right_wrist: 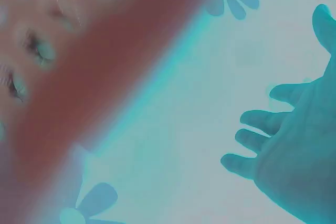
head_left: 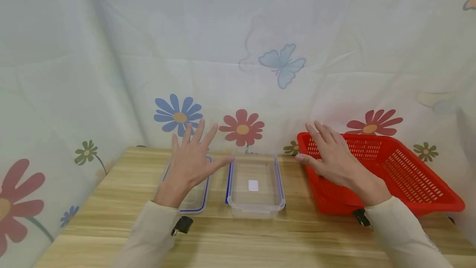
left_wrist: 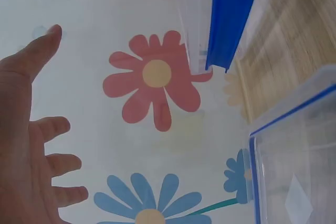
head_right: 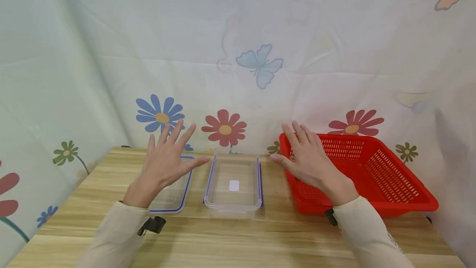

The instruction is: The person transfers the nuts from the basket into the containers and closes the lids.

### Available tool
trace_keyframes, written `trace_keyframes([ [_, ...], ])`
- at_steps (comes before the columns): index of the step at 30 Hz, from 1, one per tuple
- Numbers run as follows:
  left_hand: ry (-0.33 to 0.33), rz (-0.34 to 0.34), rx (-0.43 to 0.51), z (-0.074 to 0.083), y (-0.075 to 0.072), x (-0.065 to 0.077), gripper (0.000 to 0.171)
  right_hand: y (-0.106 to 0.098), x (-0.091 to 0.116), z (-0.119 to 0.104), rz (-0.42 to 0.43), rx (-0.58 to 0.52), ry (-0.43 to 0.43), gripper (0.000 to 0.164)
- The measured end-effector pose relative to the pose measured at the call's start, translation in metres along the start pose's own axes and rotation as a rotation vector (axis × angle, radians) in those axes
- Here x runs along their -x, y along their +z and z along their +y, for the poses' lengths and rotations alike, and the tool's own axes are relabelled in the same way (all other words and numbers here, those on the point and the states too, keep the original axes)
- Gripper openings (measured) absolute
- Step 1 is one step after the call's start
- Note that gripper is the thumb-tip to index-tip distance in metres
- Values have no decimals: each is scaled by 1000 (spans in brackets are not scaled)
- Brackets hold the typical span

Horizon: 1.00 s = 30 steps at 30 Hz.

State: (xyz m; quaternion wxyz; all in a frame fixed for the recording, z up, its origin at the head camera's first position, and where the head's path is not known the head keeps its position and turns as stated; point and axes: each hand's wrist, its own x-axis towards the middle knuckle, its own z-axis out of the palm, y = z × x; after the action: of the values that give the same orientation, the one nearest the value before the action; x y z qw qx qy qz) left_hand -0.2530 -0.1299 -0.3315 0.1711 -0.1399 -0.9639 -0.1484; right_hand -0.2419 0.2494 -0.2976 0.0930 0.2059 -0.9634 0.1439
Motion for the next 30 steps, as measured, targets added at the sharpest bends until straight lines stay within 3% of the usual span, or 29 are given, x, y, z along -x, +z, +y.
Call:
trace_keyframes([
  [10,-42,18,126,5,-1,-7,99,-32,2,14,-24,-83,15,102],
  [20,-117,16,393,7,2,-9,97,-46,0,40,-36,-137,52,97],
  [25,-153,27,537,7,9,-11,94,-50,-2,57,-42,-215,59,88],
  [30,-193,44,606,8,16,-11,94,-52,-3,75,-51,-278,56,79],
])
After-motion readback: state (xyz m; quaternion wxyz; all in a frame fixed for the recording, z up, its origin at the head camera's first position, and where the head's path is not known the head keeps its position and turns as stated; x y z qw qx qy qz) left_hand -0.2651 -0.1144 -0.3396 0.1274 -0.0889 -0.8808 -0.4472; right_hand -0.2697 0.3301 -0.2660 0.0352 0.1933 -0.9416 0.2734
